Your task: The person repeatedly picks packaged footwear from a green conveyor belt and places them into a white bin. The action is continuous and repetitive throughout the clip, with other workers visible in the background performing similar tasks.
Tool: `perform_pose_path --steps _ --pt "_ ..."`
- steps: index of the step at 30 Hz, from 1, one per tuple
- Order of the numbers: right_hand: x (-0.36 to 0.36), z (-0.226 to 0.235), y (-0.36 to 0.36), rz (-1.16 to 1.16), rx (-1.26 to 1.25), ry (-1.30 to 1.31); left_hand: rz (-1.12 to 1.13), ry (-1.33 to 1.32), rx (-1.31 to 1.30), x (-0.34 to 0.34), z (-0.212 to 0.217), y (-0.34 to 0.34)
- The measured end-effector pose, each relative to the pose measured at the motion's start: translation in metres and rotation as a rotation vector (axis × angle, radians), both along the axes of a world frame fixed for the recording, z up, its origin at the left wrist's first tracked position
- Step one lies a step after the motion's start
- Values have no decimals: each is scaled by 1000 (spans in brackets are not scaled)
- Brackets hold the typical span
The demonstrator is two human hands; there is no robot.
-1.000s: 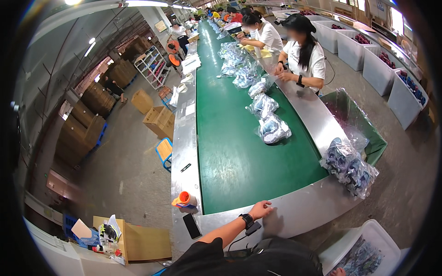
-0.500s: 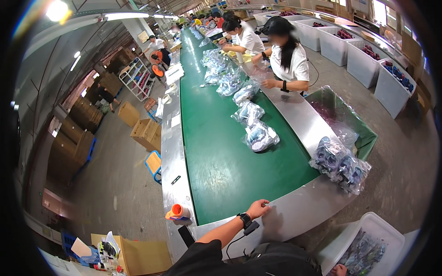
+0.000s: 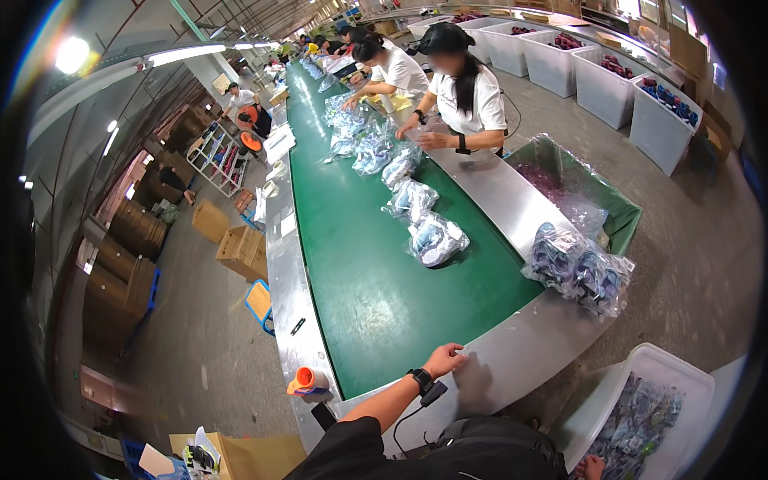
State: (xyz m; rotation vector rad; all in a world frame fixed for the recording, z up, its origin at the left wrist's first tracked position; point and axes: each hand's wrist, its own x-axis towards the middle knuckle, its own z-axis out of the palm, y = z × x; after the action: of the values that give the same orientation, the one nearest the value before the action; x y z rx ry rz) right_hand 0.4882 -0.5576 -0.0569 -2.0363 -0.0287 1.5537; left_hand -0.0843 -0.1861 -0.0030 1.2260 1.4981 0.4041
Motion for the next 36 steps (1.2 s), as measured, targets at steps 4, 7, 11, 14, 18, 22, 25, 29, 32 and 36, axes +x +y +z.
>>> perform_pose_path --steps 4,7,11,14,18,22,25,29,32,36 --pt "14 -32 -8 32 80 -88 -39 28 55 -2 6 14" --pt "16 -37 -12 4 74 -74 -24 0 75 -5 8 26" --pt "20 -35 -19 3 49 -104 -52 79 121 -7 26 48" --pt "16 -31 -21 5 26 -93 -37 80 171 -8 34 66" --pt "-13 26 -9 25 -39 -36 12 71 210 -13 30 89" --pt "-23 45 -9 -7 -39 -63 -12 145 213 -17 33 121" --pt "-12 26 -24 -89 94 -22 41 182 274 -20 24 151" --pt "-42 54 -10 -28 23 -219 131 266 470 -26 16 185" --pt "-49 67 -20 1 3 -268 132 397 595 -30 12 221" --pt "-63 81 -32 -28 -45 -311 243 533 648 -39 6 264"
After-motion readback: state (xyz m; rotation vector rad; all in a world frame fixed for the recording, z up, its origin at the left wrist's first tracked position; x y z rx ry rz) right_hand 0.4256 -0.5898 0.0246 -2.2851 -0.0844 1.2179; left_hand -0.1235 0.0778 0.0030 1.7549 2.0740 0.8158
